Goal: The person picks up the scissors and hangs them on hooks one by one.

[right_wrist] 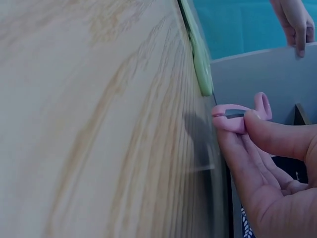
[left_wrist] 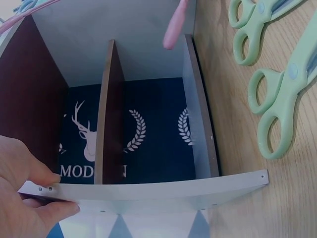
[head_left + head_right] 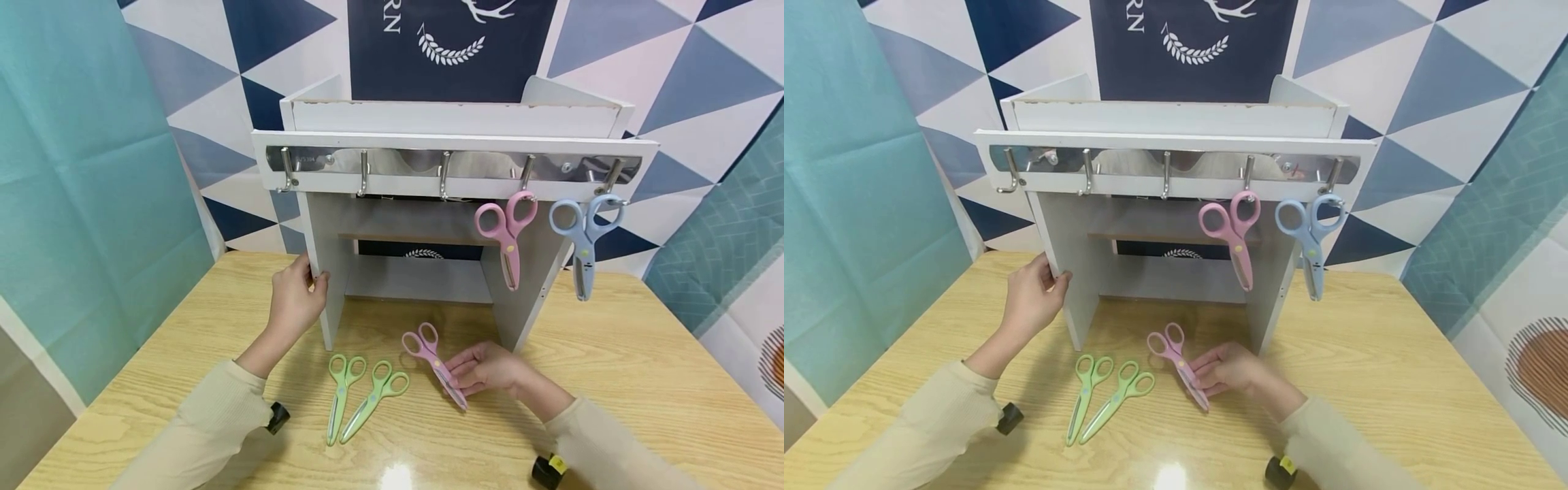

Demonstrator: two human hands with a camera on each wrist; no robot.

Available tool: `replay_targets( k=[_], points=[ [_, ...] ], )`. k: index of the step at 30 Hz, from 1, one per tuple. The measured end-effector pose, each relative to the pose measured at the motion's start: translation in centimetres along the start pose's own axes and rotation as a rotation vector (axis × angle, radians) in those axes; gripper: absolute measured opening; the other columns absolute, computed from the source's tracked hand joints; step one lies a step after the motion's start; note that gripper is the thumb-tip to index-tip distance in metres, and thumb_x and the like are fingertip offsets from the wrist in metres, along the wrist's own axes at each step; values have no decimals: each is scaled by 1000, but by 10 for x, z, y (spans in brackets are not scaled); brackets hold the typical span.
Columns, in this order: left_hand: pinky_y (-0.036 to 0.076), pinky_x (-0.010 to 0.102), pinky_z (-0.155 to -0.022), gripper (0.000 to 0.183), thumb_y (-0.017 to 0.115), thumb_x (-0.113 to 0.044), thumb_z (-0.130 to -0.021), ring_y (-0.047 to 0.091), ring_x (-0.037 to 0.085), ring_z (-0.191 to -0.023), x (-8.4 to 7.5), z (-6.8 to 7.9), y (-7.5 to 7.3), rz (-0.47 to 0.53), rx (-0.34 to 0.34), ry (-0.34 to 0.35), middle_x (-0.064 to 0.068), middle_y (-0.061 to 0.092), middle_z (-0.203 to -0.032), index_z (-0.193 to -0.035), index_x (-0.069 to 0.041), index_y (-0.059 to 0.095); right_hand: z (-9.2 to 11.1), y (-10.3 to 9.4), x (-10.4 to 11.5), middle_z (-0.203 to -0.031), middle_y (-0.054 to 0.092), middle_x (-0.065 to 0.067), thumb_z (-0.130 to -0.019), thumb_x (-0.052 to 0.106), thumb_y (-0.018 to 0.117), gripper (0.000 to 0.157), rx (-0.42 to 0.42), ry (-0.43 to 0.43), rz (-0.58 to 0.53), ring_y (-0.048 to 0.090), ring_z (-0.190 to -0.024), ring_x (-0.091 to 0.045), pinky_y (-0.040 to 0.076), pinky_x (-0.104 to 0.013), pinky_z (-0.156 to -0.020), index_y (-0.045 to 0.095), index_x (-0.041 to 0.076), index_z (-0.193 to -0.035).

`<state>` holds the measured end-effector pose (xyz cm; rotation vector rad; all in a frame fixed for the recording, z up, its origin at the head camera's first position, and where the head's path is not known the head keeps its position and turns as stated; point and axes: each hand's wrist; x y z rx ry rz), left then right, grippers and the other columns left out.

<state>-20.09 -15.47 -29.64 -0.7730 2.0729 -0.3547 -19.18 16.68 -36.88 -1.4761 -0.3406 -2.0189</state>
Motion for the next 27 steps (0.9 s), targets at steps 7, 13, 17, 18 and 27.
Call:
replay_targets(
  k=[7, 13, 17, 18, 27],
  points=[
    [58, 50, -80, 28, 59, 1, -87, 69, 39, -97, 0, 1, 0, -20, -7, 6, 32, 67, -106, -111, 13, 59, 3, 4, 3, -94, 75, -13, -84, -4, 64, 35, -2, -38, -24, 73, -85, -14, 58, -40, -86, 56, -20, -114],
    [58, 49, -80, 26, 59, 1, -86, 69, 39, -97, 1, 0, 1, -20, -13, 10, 32, 68, -105, -110, 12, 60, 4, 7, 5, -94, 75, -12, -84, -3, 65, 37, -11, -77, -40, 73, -87, -17, 57, -41, -87, 55, -21, -116],
    [58, 49, -80, 26, 59, 1, -86, 69, 39, -98, 1, 0, 1, -20, -11, 8, 32, 68, -105, -110, 12, 60, 5, 8, 7, -93, 76, -11, -83, -4, 65, 38, -34, -94, -26, 73, -86, -16, 58, -40, -86, 55, -21, -115],
    [58, 49, -80, 26, 59, 1, -86, 69, 39, -98, 1, 0, 0, -21, -11, 7, 32, 68, -105, -110, 12, 60, 5, 9, 7, -92, 76, -11, -83, -4, 65, 37, -40, -98, -23, 73, -86, -15, 58, -40, -86, 55, -21, -115],
    [58, 49, -79, 27, 59, 0, -86, 70, 39, -95, 1, 0, 1, -34, -14, -1, 32, 68, -103, -109, 13, 60, 8, 11, 10, -92, 76, -14, -81, -3, 67, 37, -65, -135, 4, 73, -83, -13, 59, -37, -83, 57, -21, -112]
  ],
)
Point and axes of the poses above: each hand's wrist, its own z-axis away from the middle knuckle, its own y-axis out of the palm, x = y × z
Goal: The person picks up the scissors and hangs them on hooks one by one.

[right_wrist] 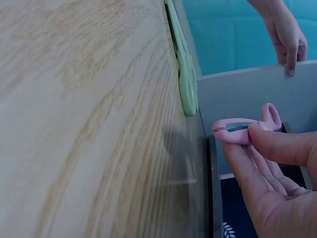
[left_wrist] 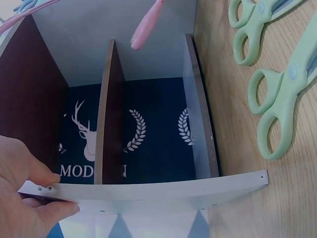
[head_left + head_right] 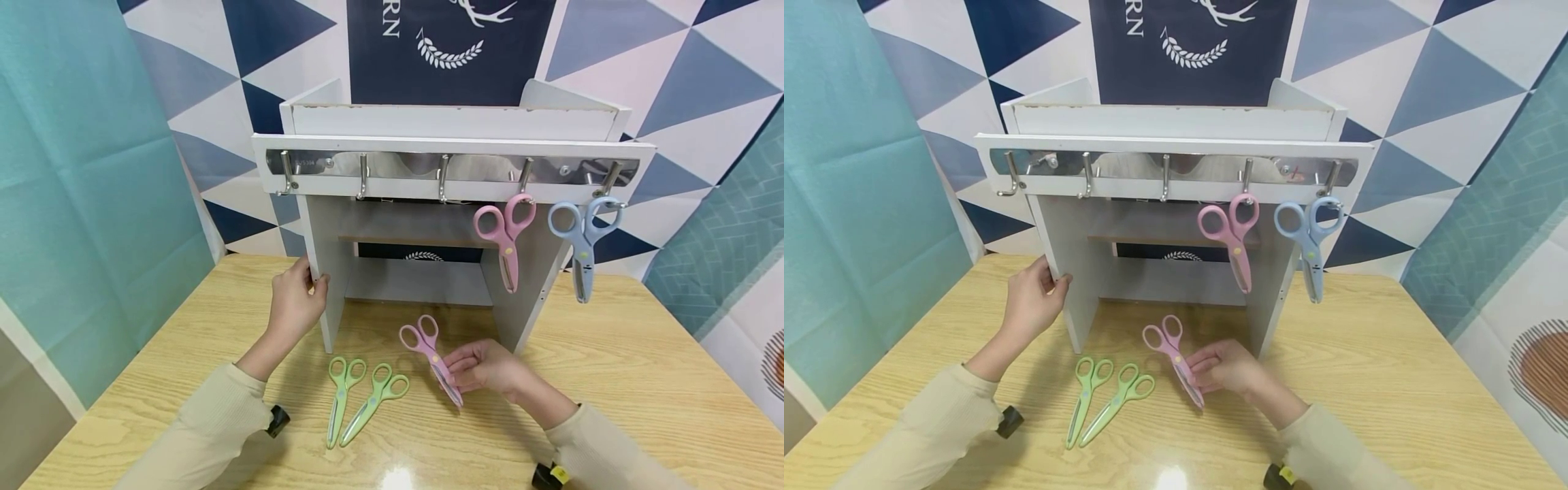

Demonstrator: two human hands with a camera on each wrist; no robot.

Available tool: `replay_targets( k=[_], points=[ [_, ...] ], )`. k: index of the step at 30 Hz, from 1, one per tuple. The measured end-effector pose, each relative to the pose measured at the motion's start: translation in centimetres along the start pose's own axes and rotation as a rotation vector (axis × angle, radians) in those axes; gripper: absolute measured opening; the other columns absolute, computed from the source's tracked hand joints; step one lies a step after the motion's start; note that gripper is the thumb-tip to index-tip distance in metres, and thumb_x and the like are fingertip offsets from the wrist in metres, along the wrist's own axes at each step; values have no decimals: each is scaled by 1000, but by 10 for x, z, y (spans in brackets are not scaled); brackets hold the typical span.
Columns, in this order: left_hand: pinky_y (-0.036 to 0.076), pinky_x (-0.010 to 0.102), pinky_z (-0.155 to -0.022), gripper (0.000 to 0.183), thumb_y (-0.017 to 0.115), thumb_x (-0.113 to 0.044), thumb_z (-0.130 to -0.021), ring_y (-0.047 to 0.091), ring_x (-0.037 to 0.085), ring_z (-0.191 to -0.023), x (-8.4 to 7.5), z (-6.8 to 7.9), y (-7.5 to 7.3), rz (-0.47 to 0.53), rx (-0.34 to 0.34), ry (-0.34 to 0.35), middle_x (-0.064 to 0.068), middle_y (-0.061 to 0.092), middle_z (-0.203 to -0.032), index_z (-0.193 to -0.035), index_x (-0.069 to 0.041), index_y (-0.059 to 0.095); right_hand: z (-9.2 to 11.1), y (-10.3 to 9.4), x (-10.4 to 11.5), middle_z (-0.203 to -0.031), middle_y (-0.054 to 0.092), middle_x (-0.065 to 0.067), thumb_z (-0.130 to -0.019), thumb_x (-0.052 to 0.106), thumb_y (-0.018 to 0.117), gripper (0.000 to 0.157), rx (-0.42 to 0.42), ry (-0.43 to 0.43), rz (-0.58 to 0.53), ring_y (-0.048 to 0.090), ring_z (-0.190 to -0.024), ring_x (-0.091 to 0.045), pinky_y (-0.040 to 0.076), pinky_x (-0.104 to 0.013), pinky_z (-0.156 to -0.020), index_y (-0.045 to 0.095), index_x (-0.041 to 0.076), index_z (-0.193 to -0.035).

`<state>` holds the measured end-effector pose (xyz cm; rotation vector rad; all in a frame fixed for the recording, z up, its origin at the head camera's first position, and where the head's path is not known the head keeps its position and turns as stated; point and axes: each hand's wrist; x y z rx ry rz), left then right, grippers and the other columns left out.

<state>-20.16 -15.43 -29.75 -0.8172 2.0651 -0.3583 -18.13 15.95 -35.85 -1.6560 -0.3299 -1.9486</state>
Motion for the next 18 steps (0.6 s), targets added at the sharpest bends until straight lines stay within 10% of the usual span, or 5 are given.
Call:
replay_targets(
  k=[18],
  points=[
    [59, 50, -77, 26, 59, 0, -85, 71, 38, -92, 1, 0, 1, -11, -12, -6, 31, 69, -100, -107, 13, 61, 9, 16, 17, -91, 74, -18, -77, -2, 70, 24, -242, -111, 300, 71, -81, -19, 58, -25, -69, 69, -8, -100]
  ],
)
Point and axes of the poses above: each hand's wrist, its own z-axis away from the middle knuckle, its own y-axis out of the palm, x = y × z
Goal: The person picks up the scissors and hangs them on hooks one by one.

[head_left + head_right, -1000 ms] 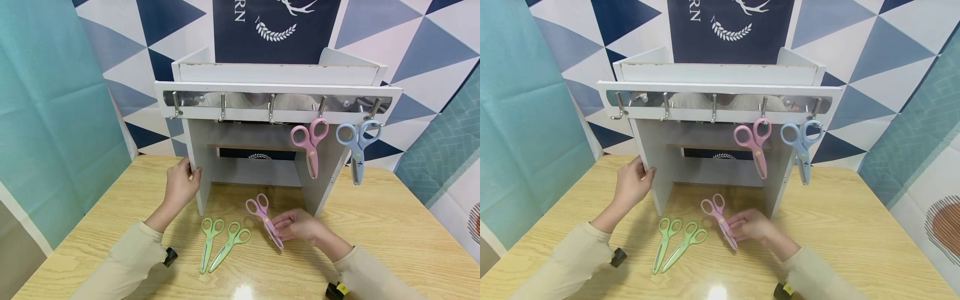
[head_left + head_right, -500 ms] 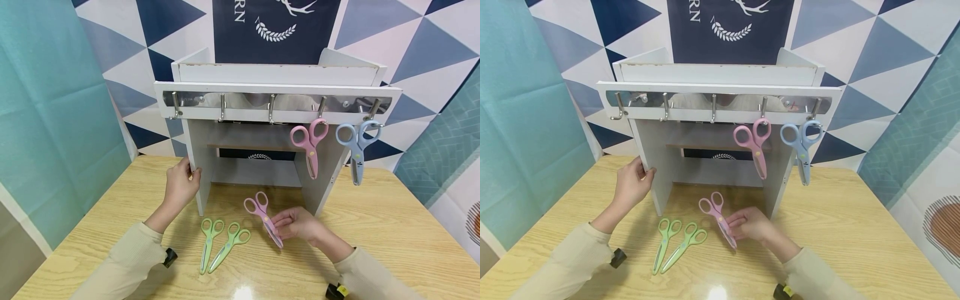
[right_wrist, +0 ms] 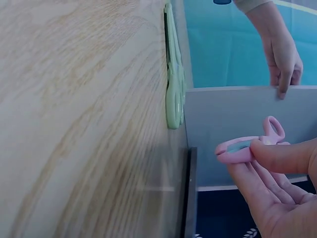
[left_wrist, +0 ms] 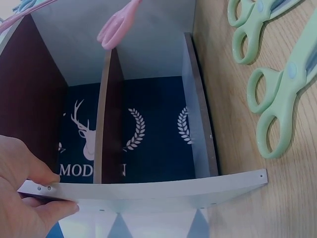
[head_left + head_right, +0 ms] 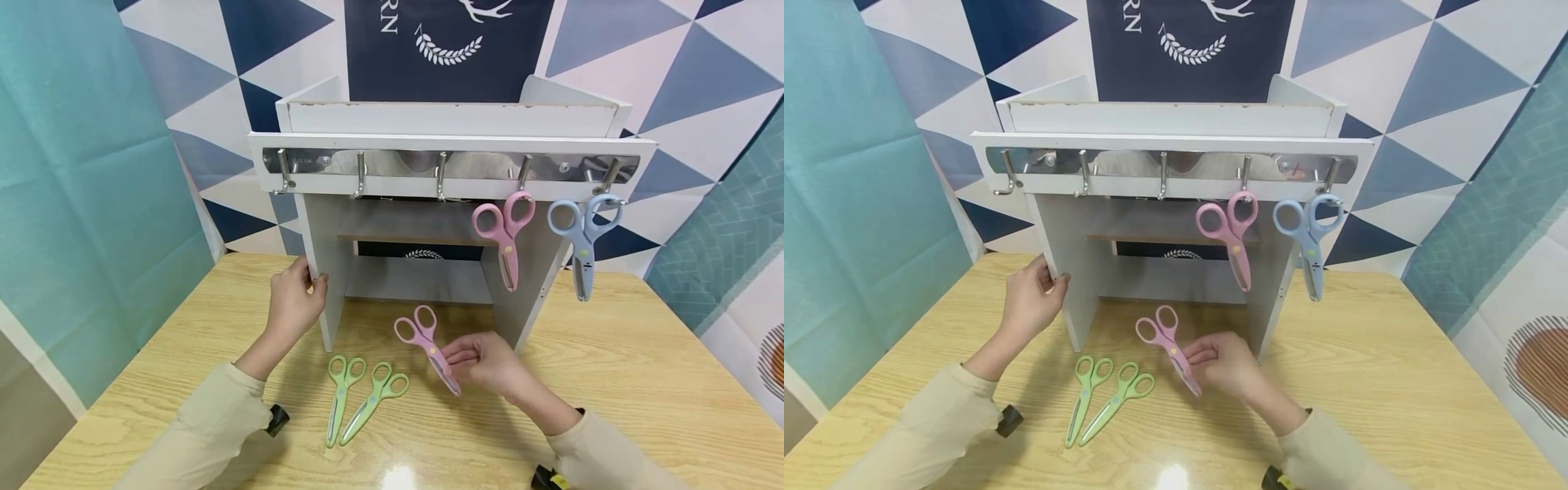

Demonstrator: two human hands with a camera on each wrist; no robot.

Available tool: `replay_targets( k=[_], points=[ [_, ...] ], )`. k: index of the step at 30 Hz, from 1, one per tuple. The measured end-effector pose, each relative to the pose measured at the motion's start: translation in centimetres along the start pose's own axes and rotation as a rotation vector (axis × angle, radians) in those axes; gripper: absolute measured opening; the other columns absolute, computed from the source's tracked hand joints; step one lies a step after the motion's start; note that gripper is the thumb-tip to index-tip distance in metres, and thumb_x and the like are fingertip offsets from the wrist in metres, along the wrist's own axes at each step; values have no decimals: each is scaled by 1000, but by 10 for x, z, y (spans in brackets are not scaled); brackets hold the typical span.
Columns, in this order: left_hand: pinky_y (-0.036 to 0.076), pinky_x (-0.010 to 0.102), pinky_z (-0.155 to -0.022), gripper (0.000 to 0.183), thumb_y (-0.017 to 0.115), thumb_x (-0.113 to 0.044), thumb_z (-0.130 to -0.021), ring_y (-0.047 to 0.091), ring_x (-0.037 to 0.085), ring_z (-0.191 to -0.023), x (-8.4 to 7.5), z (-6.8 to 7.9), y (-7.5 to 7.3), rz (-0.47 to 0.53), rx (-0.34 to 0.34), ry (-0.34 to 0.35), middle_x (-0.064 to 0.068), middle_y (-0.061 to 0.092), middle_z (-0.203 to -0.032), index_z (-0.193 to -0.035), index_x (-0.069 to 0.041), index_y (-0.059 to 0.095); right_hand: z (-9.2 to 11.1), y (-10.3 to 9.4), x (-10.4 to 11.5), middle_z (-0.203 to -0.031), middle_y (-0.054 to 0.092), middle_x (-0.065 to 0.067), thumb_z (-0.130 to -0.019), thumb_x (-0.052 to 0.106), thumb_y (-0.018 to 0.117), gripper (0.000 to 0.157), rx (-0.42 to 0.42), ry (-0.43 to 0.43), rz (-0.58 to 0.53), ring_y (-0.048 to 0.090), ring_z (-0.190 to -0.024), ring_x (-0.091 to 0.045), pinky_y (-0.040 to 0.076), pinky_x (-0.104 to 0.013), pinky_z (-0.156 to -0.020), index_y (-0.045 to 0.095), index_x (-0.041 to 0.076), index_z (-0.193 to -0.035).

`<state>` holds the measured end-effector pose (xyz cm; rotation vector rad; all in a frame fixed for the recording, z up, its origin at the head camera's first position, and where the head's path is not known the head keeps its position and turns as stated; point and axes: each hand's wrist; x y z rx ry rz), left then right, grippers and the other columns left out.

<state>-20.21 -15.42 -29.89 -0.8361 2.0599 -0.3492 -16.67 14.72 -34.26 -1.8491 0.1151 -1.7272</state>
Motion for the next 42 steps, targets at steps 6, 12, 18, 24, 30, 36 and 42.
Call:
replay_targets(
  k=[6, 12, 18, 24, 30, 36, 42],
  points=[
    [59, 50, -77, 24, 59, 1, -85, 71, 39, -92, -1, 0, 0, -1, -9, 11, 31, 70, -98, -105, 13, 61, 3, 0, 8, -88, 74, -18, -78, -1, 71, 19, -75, -117, 109, 73, -79, -20, 60, -27, -68, 71, -6, -96],
    [59, 49, -76, 23, 60, 1, -85, 71, 39, -90, -2, 0, 0, -8, -7, 10, 31, 70, -97, -104, 13, 61, 10, 1, 19, -85, 75, -14, -78, 2, 74, 17, -123, -198, 151, 72, -75, -11, 57, -17, -65, 73, -1, -94],
    [59, 49, -74, 23, 59, 1, -85, 71, 38, -87, -2, 2, 2, -18, 2, 6, 31, 70, -97, -105, 13, 61, 18, 1, 28, -83, 76, -9, -78, 0, 74, 15, -174, -240, 175, 71, -73, -6, 56, -15, -63, 73, 4, -92],
    [59, 49, -76, 25, 60, 0, -85, 71, 39, -91, -2, 1, 1, -8, 5, -8, 31, 69, -99, -106, 13, 61, 20, -1, 37, -82, 75, -9, -78, -3, 73, 15, -186, -272, 149, 70, -70, -4, 56, -17, -61, 73, 2, -92],
    [59, 49, -74, 23, 60, 1, -85, 71, 39, -88, -1, 0, 0, -19, -3, 3, 31, 70, -98, -105, 13, 61, 23, -3, 45, -82, 75, -9, -78, -3, 73, 16, -201, -287, 143, 70, -71, -3, 58, -19, -62, 72, 2, -93],
    [59, 50, -74, 24, 60, 1, -84, 71, 39, -90, -1, 0, -1, -16, -7, 7, 31, 69, -100, -106, 12, 61, 24, -6, 51, -83, 75, -11, -77, -5, 73, 18, -218, -315, 144, 70, -70, -2, 58, -21, -61, 72, 1, -94],
    [59, 50, -74, 24, 60, 0, -84, 72, 38, -89, 0, 0, 0, -21, -5, 16, 31, 70, -100, -105, 11, 61, 24, -8, 56, -84, 76, -10, -77, -5, 72, 18, -240, -307, 157, 70, -71, -2, 59, -23, -61, 72, 2, -94]
  ],
)
Point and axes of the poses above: each hand's wrist, its own z-axis away from the middle knuckle, its own y-axis out of the palm, x = y × z
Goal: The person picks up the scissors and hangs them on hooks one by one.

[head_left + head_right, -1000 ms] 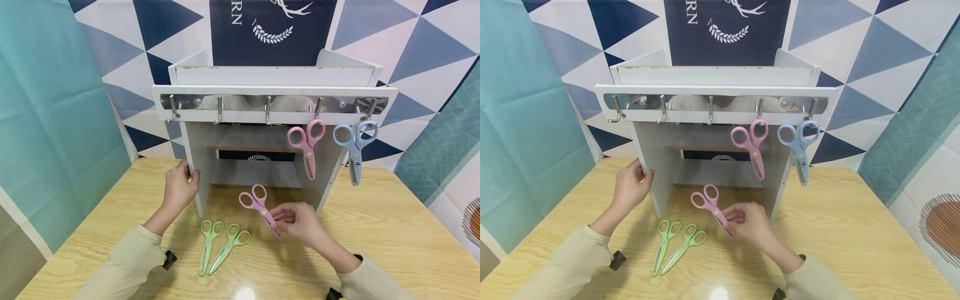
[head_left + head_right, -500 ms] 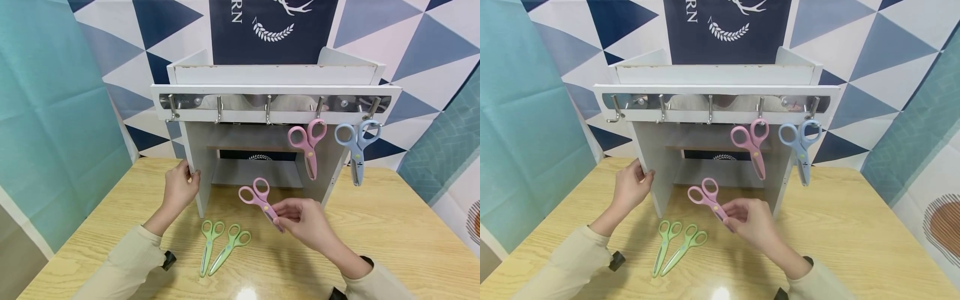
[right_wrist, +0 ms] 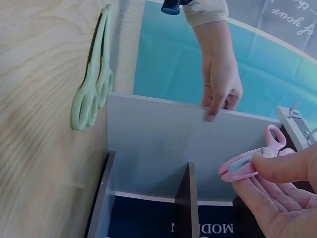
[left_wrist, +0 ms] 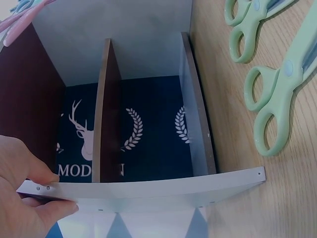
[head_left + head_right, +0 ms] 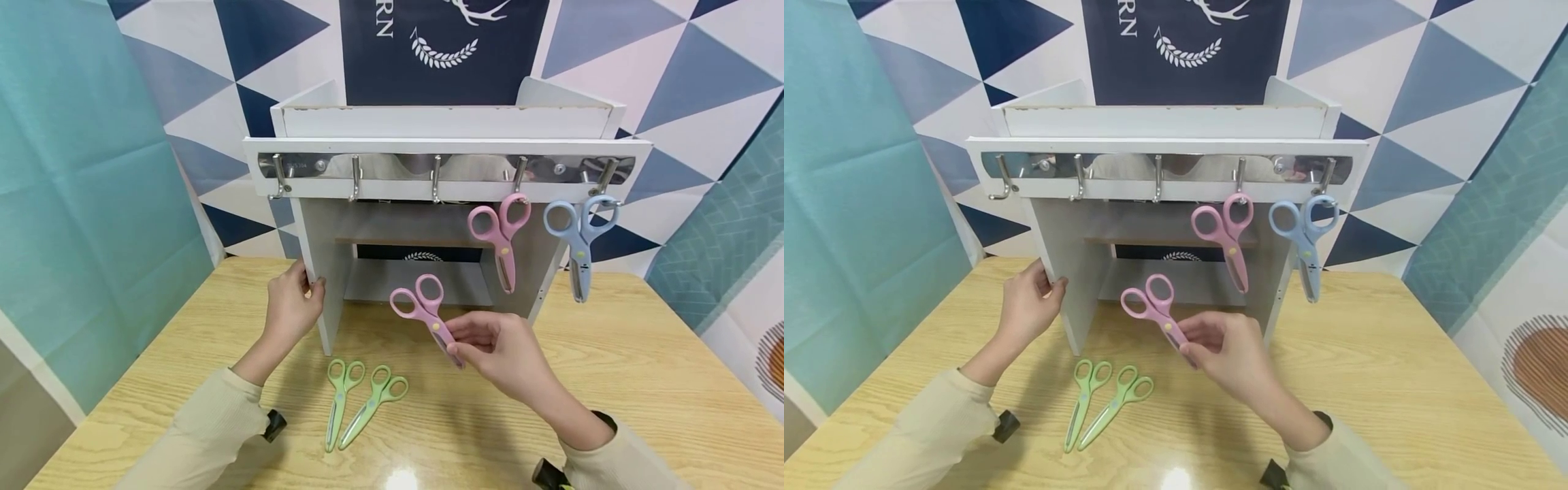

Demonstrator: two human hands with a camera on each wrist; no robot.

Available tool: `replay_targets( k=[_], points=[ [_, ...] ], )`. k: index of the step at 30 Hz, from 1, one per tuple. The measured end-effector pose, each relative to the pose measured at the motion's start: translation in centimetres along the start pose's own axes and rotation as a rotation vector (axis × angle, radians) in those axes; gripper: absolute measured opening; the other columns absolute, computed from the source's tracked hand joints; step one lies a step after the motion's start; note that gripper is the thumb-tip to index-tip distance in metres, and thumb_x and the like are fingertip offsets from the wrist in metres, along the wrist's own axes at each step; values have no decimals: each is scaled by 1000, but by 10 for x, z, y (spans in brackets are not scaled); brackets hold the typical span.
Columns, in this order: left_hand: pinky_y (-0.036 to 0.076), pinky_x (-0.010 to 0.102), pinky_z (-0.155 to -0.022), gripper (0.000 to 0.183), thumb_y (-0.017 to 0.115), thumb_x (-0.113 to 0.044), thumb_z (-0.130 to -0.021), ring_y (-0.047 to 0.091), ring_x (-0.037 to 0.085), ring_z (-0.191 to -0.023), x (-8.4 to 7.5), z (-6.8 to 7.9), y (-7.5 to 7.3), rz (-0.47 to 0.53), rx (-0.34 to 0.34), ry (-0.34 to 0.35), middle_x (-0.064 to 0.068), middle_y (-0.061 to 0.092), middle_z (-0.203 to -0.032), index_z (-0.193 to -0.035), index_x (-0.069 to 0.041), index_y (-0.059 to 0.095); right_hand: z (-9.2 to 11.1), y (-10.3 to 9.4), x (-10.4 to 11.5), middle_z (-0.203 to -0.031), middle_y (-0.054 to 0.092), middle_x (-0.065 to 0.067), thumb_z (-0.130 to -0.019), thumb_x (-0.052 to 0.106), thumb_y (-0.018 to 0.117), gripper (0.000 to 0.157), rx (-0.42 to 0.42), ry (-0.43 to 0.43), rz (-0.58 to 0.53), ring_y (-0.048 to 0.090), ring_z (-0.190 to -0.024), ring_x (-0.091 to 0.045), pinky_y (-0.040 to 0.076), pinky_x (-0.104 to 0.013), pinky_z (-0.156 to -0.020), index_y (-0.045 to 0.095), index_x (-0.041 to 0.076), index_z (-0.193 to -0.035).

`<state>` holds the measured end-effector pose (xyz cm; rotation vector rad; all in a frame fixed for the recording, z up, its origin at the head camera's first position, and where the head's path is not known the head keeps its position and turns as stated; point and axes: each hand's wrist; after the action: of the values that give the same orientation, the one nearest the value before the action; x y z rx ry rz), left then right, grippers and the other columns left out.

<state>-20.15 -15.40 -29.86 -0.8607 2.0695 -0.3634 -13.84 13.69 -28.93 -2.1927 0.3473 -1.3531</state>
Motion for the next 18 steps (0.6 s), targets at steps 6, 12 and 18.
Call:
replay_targets(
  k=[6, 12, 18],
  points=[
    [59, 49, -75, 23, 60, 1, -84, 72, 38, -90, 1, -3, 1, 1, -1, 12, 30, 70, -99, -104, 11, 62, -2, -2, 3, -86, 76, -9, -77, -3, 73, 18, -34, -6, 8, 70, -73, -1, 58, -21, -63, 73, 3, -94],
    [59, 49, -76, 23, 60, 1, -84, 71, 38, -91, 1, 1, 1, 30, -1, 2, 31, 70, -100, -105, 12, 61, 3, -1, 11, -85, 76, -6, -79, 4, 75, 14, -60, -41, -9, 69, -69, -2, 57, -21, -60, 74, 7, -92],
    [59, 49, -77, 25, 61, 1, -84, 71, 39, -93, 2, 2, 1, 24, -4, -1, 31, 69, -101, -106, 12, 61, 5, 0, 18, -84, 76, -7, -79, 3, 75, 15, -76, -88, -40, 68, -67, -2, 58, -21, -60, 73, 6, -93]
  ],
)
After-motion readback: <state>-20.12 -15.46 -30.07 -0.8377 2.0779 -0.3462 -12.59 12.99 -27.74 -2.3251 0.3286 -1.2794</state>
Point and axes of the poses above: each hand's wrist, its own z-axis away from the middle knuckle, its own y-axis out of the palm, x = y × z
